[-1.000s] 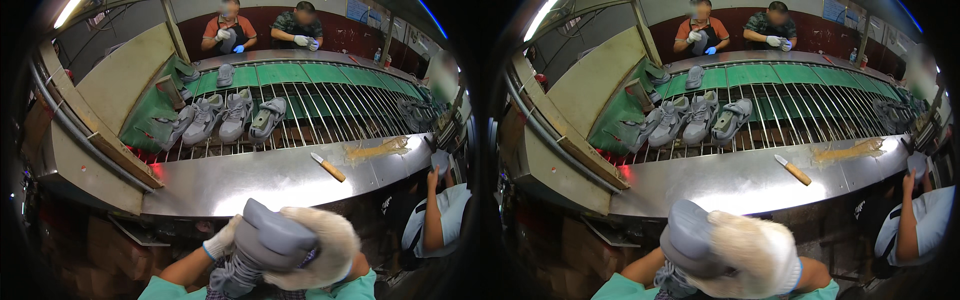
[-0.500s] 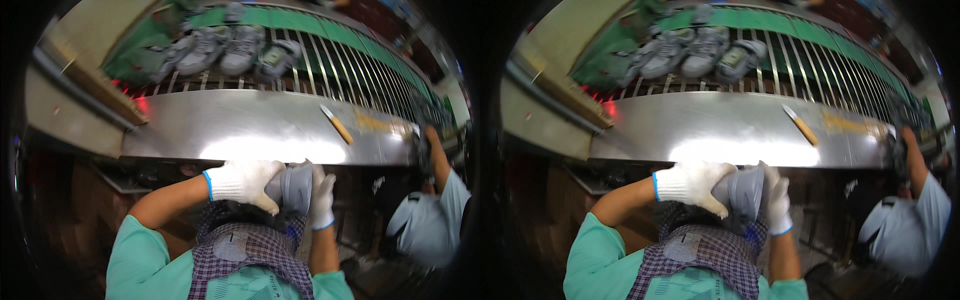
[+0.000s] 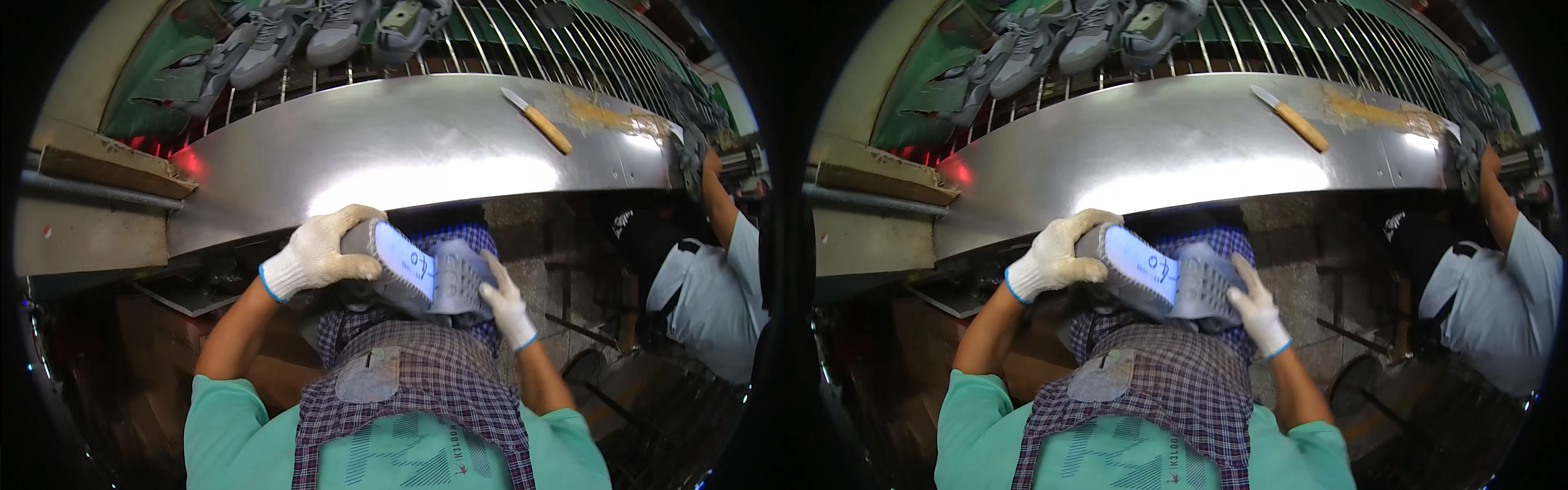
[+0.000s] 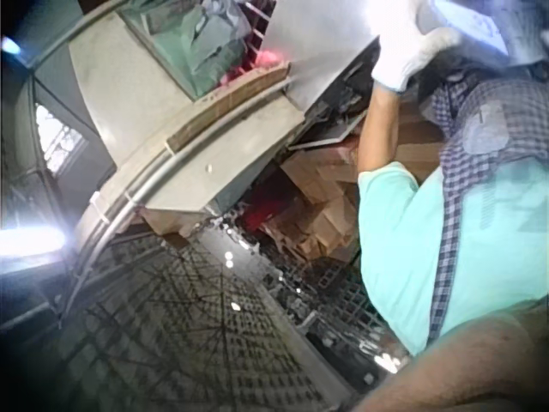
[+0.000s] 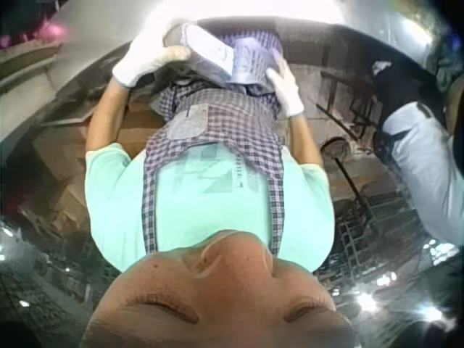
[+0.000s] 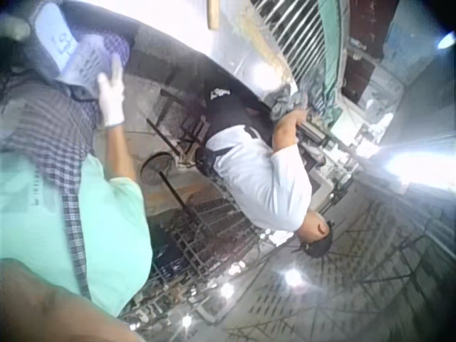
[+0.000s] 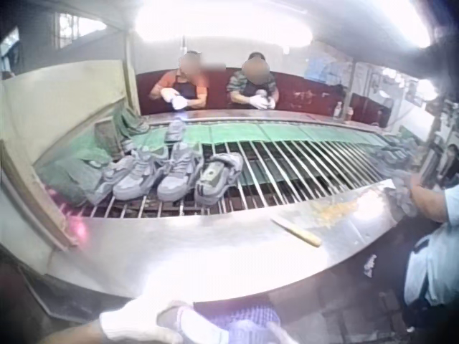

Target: The person applies glue to the soles of several grey shoes using a small knife-like tool and then places them on an assembly line.

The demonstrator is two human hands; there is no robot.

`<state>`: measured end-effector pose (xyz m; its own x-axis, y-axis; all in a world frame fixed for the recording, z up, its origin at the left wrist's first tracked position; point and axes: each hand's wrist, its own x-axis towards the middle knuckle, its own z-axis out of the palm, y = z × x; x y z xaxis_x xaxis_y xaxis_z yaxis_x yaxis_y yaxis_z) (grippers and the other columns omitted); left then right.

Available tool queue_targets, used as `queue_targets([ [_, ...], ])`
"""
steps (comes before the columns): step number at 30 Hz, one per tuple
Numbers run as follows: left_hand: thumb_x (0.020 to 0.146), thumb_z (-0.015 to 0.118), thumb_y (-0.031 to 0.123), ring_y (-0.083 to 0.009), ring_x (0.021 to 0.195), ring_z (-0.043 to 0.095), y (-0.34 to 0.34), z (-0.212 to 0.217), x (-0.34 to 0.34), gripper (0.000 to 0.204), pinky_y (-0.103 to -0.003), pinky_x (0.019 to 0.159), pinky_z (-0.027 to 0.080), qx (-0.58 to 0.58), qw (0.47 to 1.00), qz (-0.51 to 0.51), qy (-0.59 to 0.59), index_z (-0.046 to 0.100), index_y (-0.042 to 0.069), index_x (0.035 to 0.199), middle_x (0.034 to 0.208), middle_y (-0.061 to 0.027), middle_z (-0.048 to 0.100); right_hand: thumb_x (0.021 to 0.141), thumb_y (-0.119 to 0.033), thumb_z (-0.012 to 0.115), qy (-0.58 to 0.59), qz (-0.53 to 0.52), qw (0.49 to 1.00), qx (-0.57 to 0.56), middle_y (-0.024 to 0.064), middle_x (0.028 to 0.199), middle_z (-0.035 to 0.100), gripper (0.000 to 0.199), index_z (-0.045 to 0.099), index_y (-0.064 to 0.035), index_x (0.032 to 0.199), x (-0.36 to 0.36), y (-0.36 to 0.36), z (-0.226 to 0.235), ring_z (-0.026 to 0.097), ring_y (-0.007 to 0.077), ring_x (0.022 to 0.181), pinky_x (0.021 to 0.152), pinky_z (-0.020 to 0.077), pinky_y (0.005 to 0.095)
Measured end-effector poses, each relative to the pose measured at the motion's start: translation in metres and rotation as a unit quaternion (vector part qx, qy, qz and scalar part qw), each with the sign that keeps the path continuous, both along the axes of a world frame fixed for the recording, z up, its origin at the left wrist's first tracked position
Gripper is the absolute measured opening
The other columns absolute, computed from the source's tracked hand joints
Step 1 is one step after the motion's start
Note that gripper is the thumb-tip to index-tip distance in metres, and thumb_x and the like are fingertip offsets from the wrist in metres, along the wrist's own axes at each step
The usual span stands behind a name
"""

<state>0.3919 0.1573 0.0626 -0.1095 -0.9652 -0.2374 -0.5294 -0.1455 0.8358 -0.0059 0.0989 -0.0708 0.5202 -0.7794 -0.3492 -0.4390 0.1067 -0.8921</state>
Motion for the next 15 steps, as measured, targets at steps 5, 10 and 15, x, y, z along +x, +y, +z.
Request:
queue_targets([
  [5, 0.109, 0.056, 0.045, -0.0276, 0.105, 0.077, -0.010, -0.007, 0.010, 0.058, -0.038, 0.097, 0.060, -0.116, 0.989, 0.006, 0.088, 0.074, -0.009, 0.121, 0.113, -0.0204, 0.079, 0.094, -0.027, 0.069, -0.196, 0.158, 0.955, -0.155, 0.0240, 0.155, 0.055, 0.033, 0.073, -0.0057, 0.119, 0.005, -0.020, 0.094, 0.046, 0.0416, 0.151, 0.123, 0.0399, 0.0589],
  [10, 0.107, 0.065, 0.025, -0.0200, 0.085, 0.076, -0.075, 0.030, -0.061, 0.030, -0.034, 0.080, 0.061, -0.133, 0.985, -0.029, 0.110, 0.078, -0.001, 0.102, 0.096, -0.0134, 0.081, 0.085, -0.052, 0.085, -0.159, 0.370, 0.908, -0.117, 0.0185, 0.130, 0.066, 0.069, 0.064, -0.0011, 0.126, 0.076, -0.013, 0.178, 0.065, 0.0403, 0.125, 0.104, 0.0538, 0.0490],
  [15, 0.068, 0.094, 0.060, -0.0413, 0.124, 0.067, -0.005, 0.045, -0.062, 0.090, -0.050, 0.102, 0.059, -0.318, 0.944, -0.084, -0.013, 0.068, 0.001, 0.131, 0.142, -0.0251, 0.062, 0.068, -0.058, 0.099, -0.134, 0.262, 0.915, -0.276, 0.0218, 0.121, 0.065, 0.108, 0.047, 0.0057, 0.139, 0.062, -0.011, 0.171, 0.070, 0.0381, 0.107, 0.091, 0.0595, 0.0475],
])
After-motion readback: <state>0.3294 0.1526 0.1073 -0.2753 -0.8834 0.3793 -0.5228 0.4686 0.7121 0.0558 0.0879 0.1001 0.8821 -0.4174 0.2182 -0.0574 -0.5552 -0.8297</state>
